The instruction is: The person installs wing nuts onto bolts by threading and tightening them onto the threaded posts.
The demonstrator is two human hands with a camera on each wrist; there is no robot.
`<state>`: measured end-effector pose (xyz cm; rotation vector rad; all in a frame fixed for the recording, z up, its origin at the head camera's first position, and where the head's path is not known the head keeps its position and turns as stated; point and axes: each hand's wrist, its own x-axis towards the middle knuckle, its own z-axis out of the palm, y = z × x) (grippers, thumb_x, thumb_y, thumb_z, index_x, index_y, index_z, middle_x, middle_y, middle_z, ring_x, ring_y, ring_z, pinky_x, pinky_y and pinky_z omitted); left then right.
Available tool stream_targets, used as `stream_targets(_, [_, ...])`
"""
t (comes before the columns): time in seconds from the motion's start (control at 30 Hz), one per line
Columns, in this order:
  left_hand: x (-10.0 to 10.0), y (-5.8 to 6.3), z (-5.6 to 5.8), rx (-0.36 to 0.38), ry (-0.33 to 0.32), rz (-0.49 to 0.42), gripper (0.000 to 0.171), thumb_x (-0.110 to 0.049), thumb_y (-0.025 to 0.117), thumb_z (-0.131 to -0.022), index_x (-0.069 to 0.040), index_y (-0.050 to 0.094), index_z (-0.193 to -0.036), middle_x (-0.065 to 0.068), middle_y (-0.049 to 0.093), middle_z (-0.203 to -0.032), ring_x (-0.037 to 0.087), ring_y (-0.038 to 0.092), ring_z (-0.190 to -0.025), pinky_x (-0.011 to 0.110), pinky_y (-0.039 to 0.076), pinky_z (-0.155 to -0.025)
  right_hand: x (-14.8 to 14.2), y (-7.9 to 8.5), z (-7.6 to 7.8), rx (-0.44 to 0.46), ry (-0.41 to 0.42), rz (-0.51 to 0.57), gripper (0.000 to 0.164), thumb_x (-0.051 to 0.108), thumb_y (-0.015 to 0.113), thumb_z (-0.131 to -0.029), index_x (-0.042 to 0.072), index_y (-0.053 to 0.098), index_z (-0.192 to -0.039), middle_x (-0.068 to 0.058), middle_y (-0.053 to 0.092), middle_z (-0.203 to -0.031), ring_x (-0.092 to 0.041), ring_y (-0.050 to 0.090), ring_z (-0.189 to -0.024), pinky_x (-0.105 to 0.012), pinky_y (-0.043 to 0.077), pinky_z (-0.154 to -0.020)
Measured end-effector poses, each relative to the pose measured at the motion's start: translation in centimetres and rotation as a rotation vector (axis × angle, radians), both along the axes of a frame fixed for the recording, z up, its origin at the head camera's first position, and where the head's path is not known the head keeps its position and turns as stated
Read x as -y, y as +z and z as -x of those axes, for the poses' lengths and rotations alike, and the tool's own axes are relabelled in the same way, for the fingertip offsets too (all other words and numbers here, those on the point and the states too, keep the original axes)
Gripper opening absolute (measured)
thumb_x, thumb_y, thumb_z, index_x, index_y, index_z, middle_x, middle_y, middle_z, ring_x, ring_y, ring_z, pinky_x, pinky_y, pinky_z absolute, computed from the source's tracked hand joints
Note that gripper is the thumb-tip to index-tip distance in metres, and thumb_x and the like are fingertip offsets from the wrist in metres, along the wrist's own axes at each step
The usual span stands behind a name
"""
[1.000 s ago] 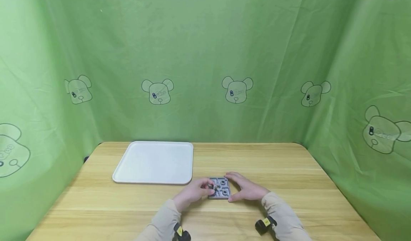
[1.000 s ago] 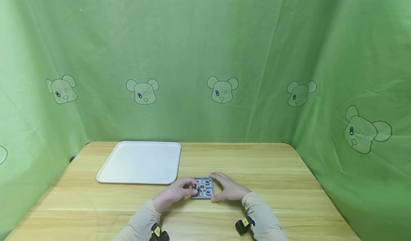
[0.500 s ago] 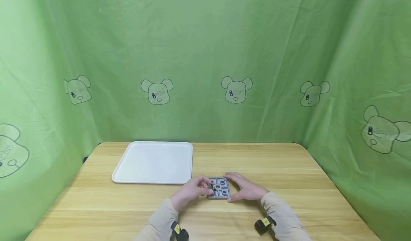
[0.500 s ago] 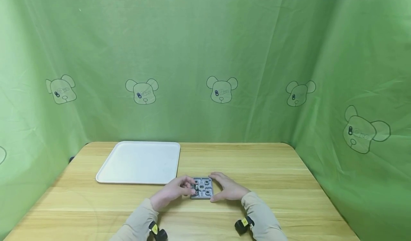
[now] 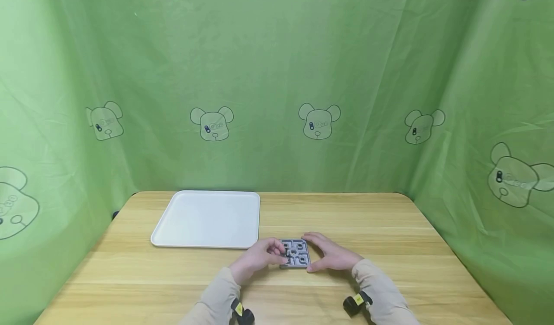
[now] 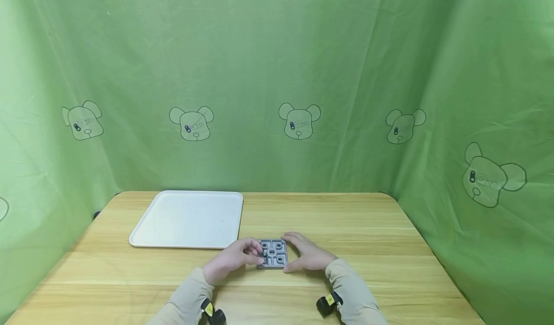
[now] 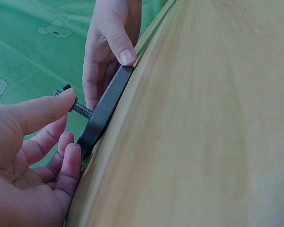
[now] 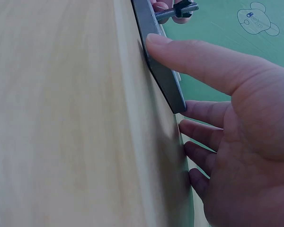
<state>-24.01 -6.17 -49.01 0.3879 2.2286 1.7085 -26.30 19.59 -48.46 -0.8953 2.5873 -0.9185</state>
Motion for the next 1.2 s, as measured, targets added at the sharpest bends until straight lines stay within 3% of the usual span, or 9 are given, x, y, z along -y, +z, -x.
stream_targets(0.33, [-0.2,0.1,-0.2,-0.023,-0.003,0.022,0.026,-0.009,0.075,-0.078,-0.004,0.065,-0.102,0.002,0.057,-0.087,0.015,0.051,-0.081,0.027,0.040,-0.074,0.1,0.1,-0.1,0.013,-0.010,0.000,0.094,0.037,0.079,-0.075,-0.002,0.032,-0.147,-0.029,0.025,-0.155,-0.052,0.025,-0.140,-0.072,0.019,-0.109])
stream_targets(0.83, [-0.3,-0.5,0.1,-0.052,-0.004,0.021,0.020,-0.013,0.073,-0.081,-0.008,0.066,-0.099,-0.005,0.054,-0.081,0.010,0.048,-0.072,0.022,0.041,-0.060,0.1,0.1,0.0,0.012,-0.006,-0.003,0.094,0.038,0.079,-0.076,-0.001,0.033,-0.147,-0.028,0.026,-0.155,-0.052,0.025,-0.141,-0.072,0.019,-0.109])
stream_targets(1.2, [-0.6,-1.0,0.2,-0.031,0.018,0.048,0.019,-0.011,0.068,-0.087,-0.008,0.069,-0.105,-0.002,0.053,-0.078,0.013,0.045,-0.065,0.023,0.038,-0.055,0.1,0.2,-0.1,0.019,-0.014,-0.004,0.094,0.039,0.078,-0.076,-0.001,0.032,-0.148,-0.028,0.026,-0.155,-0.051,0.026,-0.141,-0.071,0.020,-0.109])
